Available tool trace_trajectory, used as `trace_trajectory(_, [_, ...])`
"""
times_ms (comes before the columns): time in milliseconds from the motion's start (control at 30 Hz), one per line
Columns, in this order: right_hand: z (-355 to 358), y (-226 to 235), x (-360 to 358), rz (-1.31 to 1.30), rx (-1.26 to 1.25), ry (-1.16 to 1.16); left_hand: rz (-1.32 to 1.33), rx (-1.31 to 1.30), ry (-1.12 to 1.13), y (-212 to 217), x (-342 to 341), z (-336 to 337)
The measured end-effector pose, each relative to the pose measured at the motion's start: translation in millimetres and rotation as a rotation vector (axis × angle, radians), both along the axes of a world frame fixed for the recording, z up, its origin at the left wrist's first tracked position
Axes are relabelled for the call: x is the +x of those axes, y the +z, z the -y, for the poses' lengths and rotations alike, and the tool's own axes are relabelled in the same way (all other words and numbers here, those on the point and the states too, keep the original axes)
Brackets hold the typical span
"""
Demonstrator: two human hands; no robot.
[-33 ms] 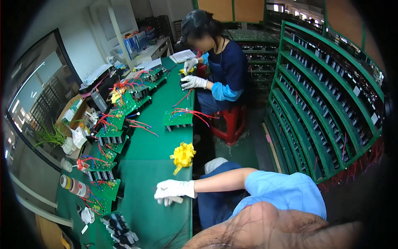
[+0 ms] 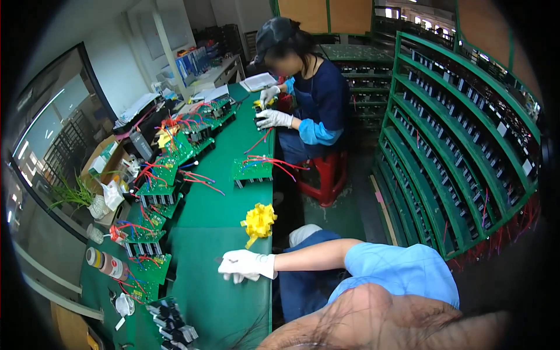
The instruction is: The person assembles components and wires onto a printed circuit board by hand, attaching capacitors, a heatsink, and a wiring harness.
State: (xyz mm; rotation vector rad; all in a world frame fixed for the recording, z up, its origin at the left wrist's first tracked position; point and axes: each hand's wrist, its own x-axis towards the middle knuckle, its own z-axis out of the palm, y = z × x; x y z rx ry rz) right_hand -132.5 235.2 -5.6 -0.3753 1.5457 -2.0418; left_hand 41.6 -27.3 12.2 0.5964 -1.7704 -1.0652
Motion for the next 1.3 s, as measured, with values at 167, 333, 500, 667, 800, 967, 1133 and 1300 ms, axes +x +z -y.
trace_trajectory(167, [-13, 0, 1, -0.126, 0.276, -0.032, 0.107, -0.175, 0.041, -30, -11, 7])
trace_trajectory(333, [-9, -14, 4, -0.108, 0.134, 0.002, 0.226, -0.526, 0.171, -91, -17, 39])
trace_trajectory(500, [-20, -32, -13, -0.064, -0.124, 0.038, -0.110, 0.615, -0.527, -29, -43, -27])
trace_trajectory(667, [-21, -46, -23, 0.248, -0.294, 0.154, 0.069, 0.082, -0.468, -19, -34, -38])
trace_trajectory(800, [-24, -21, -13, 0.025, -0.021, -0.087, 0.126, 0.280, -0.694, 11, -23, -42])
trace_trajectory(967, [-28, -13, -12, -0.024, -0.088, -0.140, -0.193, 0.522, -0.899, 16, -7, -35])
trace_trajectory(1133, [-29, -14, -12, -0.021, -0.073, -0.131, 0.025, 0.611, -0.994, 15, -1, -38])
trace_trajectory(1300, [-27, -13, -10, -0.024, -0.032, -0.102, 0.055, 0.576, -0.838, 17, -3, -41])
